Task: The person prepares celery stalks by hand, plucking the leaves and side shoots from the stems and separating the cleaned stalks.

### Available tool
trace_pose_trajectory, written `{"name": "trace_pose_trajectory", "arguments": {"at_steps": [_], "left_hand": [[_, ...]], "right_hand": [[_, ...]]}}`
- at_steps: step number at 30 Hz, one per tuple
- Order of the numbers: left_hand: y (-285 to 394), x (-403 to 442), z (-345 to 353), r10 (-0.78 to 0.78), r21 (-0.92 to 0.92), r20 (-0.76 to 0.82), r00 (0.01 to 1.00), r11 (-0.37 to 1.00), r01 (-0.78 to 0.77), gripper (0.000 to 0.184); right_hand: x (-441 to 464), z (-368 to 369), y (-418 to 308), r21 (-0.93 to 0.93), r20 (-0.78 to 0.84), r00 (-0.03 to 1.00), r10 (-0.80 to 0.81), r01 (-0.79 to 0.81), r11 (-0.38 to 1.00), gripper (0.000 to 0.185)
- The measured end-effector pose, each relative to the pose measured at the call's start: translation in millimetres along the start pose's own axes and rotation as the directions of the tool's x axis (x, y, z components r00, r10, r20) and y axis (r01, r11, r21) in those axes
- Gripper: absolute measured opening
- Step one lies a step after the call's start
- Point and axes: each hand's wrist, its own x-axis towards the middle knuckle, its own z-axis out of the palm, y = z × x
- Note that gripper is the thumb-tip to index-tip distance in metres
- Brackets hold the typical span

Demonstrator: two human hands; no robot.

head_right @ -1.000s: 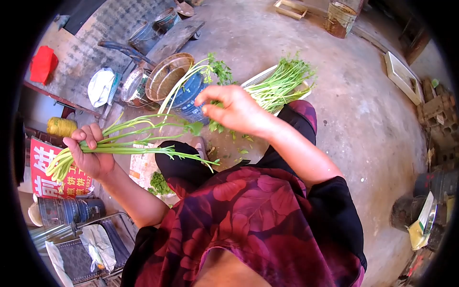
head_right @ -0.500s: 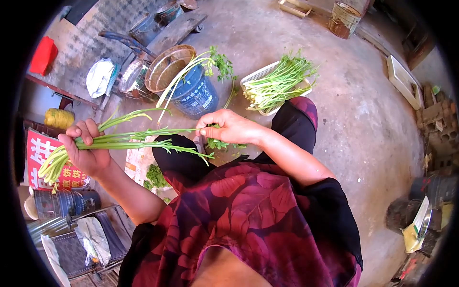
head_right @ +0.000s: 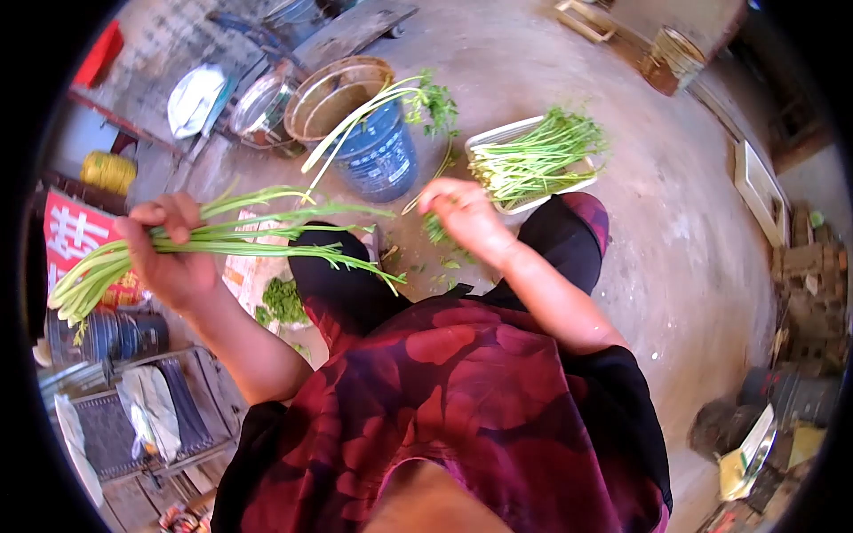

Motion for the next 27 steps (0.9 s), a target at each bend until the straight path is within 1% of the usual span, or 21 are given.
{"name": "trace_pose_trajectory", "arguments": {"at_steps": [1,2,3,5,6,7,8,9,11,12,13,14,15,17,18,19,21,22,24,25,27], "left_hand": [[9.8,-0.4,-8.9,0.018,-0.019,0.011,1.000,1.000,-0.018,0.040],[22.4,-3.6,-18.8,0.027,-0.002,-0.058,0.998,1.000,-0.027,0.040],[34.6,-9.6,-29.0,0.048,0.039,-0.106,0.993,0.998,-0.044,0.040],[60.2,-26.2,-50.0,0.087,0.129,-0.198,0.976,0.990,-0.062,0.040],[73.1,-39.3,-61.6,0.084,0.139,-0.241,0.967,0.989,-0.051,0.040],[83.2,-52.6,-72.3,0.109,0.187,-0.304,0.947,0.981,-0.053,0.039],[91.4,-67.9,-83.6,0.135,0.248,-0.354,0.926,0.968,-0.047,0.039],[98.2,-84.6,-94.3,0.165,0.306,-0.400,0.902,0.951,-0.039,0.039],[107.9,-119.9,-112.3,0.209,0.386,-0.609,0.765,0.921,0.056,0.038],[112.0,-135.6,-119.9,0.222,0.405,-0.664,0.714,0.909,0.095,0.037],[116.2,-155.1,-130.6,0.206,0.384,-0.720,0.663,0.914,0.133,0.036],[117.9,-175.1,-140.0,0.204,0.373,-0.776,0.596,0.911,0.174,0.035],[117.4,-195.0,-148.9,0.201,0.357,-0.826,0.526,0.910,0.213,0.034],[112.2,-233.9,-167.7,0.182,0.269,-0.922,0.341,0.936,0.228,0.030],[108.2,-246.6,-169.8,0.169,0.233,-0.952,0.257,0.942,0.242,0.030],[104.4,-256.0,-170.5,0.164,0.211,-0.970,0.178,0.934,0.287,0.032],[97.2,-276.8,-178.9,0.133,0.152,-0.988,0.083,0.941,0.301,0.034],[96.7,-283.9,-181.5,0.122,0.137,-0.990,0.066,0.943,0.302,0.034],[101.9,-289.4,-192.6,0.111,0.115,-0.993,0.030,0.941,0.319,0.034],[101.3,-287.0,-194.8,0.120,0.120,-0.993,0.020,0.933,0.339,0.034],[102.6,-281.4,-196.6,0.139,0.129,-0.990,0.000,0.914,0.384,0.033]], "right_hand": [[1.8,-5.5,6.1,0.100,-0.070,0.989,0.131,-0.124,0.987,0.021],[4.7,-6.5,12.9,0.160,-0.171,0.958,0.232,-0.205,0.966,0.021],[6.2,-10.3,21.8,0.160,-0.154,0.948,0.277,-0.253,0.954,0.018],[15.2,-2.0,5.9,0.236,-0.065,0.910,0.409,-0.385,0.892,0.014],[19.3,2.5,-7.1,0.307,0.056,0.881,0.469,-0.462,0.832,0.013],[23.8,8.6,-14.9,0.366,0.175,0.840,0.514,-0.540,0.758,0.014],[31.1,15.5,-10.4,0.366,0.276,0.846,0.457,-0.532,0.764,0.012],[36.9,29.8,-16.6,0.374,0.337,0.816,0.469,-0.573,0.729,0.012],[47.8,67.3,-36.4,0.373,0.455,0.745,0.488,-0.657,0.655,0.013],[51.7,87.5,-27.6,0.405,0.549,0.723,0.420,-0.670,0.623,0.012],[54.3,110.7,-26.7,0.354,0.596,0.673,0.438,-0.710,0.609,0.013],[54.3,134.6,-25.5,0.305,0.638,0.606,0.475,-0.766,0.567,0.012],[53.3,158.1,-22.1,0.251,0.674,0.535,0.510,-0.815,0.523,0.011],[46.7,205.0,7.8,0.128,0.715,0.346,0.607,-0.919,0.373,0.013],[41.6,228.7,24.6,0.074,0.710,0.235,0.663,-0.962,0.261,0.016],[37.2,250.7,37.7,0.023,0.698,0.119,0.706,-0.989,0.145,0.018],[30.6,285.7,47.9,-0.005,0.708,0.001,0.706,-1.000,0.006,0.023],[28.1,304.6,49.8,-0.006,0.652,-0.018,0.758,-1.000,-0.018,0.027],[28.9,354.0,87.4,-0.013,0.696,-0.034,0.718,-0.999,-0.034,0.035],[36.0,375.6,105.1,-0.022,0.719,-0.042,0.694,-0.999,-0.037,0.042],[61.6,411.0,112.8,0.022,0.722,0.041,0.691,-0.999,0.036,0.049]]}}
